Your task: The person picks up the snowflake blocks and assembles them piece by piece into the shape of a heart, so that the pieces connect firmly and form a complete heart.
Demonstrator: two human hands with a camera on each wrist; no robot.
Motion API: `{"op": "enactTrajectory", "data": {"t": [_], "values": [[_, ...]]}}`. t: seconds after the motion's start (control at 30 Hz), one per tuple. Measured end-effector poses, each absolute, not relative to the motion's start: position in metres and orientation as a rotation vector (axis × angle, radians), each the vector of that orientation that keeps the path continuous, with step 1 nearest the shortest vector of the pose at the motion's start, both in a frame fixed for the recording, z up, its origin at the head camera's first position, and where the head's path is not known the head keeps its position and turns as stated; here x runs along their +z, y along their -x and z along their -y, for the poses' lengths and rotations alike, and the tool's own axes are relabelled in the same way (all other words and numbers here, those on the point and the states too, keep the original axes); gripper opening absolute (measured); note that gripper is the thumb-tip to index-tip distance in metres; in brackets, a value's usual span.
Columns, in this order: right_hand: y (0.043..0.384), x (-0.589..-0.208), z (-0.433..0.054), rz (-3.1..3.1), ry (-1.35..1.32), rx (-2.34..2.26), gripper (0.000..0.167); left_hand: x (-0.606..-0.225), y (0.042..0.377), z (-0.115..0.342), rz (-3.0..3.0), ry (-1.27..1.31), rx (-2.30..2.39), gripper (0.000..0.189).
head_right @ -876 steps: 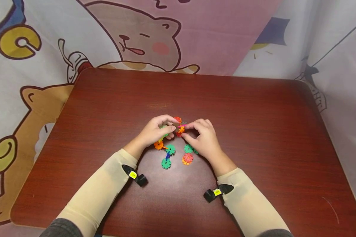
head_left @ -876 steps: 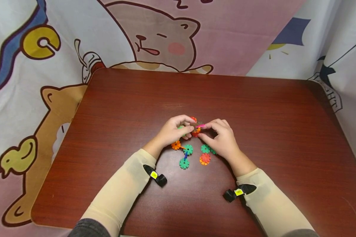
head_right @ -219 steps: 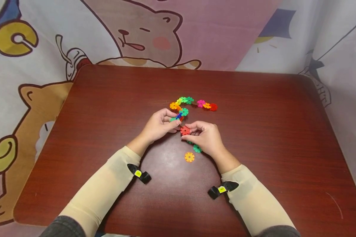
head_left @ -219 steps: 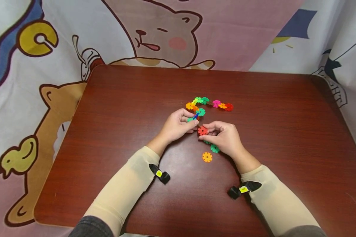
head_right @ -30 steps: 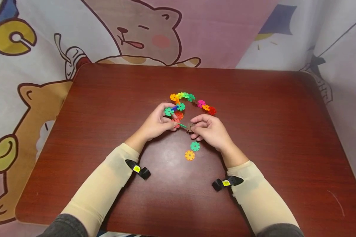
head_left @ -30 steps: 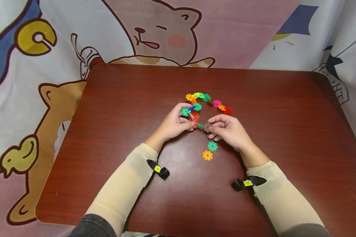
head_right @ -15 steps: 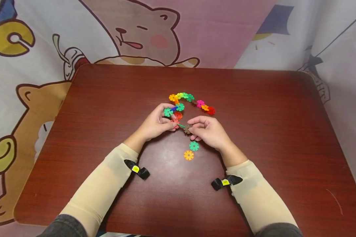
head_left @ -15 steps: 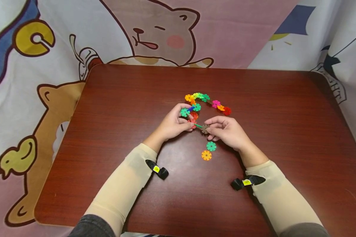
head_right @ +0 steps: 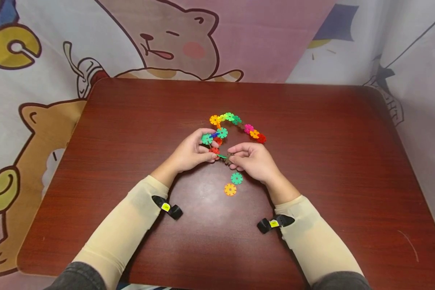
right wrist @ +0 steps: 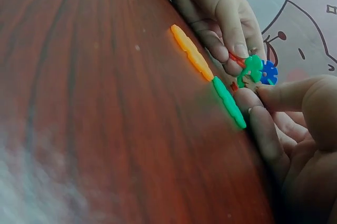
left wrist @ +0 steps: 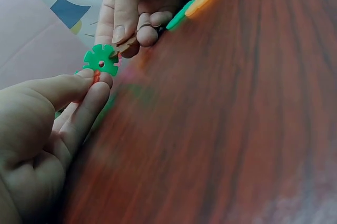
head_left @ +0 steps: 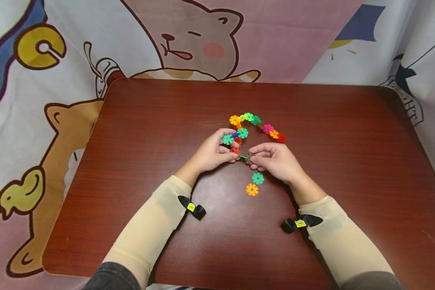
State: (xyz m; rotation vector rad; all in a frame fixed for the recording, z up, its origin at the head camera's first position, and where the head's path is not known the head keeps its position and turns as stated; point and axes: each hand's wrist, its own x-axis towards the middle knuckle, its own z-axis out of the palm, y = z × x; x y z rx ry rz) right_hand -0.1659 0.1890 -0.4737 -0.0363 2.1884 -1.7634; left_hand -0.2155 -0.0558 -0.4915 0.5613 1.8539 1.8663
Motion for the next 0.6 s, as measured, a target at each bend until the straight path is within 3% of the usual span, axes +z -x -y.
{"op": "enactTrajectory", "data": {"t": [0.47, 0.6], "values": [[0.1663, -0.4777, -0.1911, -2.388, 0.135, -1.671, 0.027, -0.4941, 0.217, 0.0566, -1.808, -0.563, 1.933, 0.069], [0.166, -0.4771, -0.1955, -2.514, 0.219, -1.542, 0.021, -0.4929, 0.2178, 0.0567, -1.729, -0.487, 2.021, 0.07]]}}
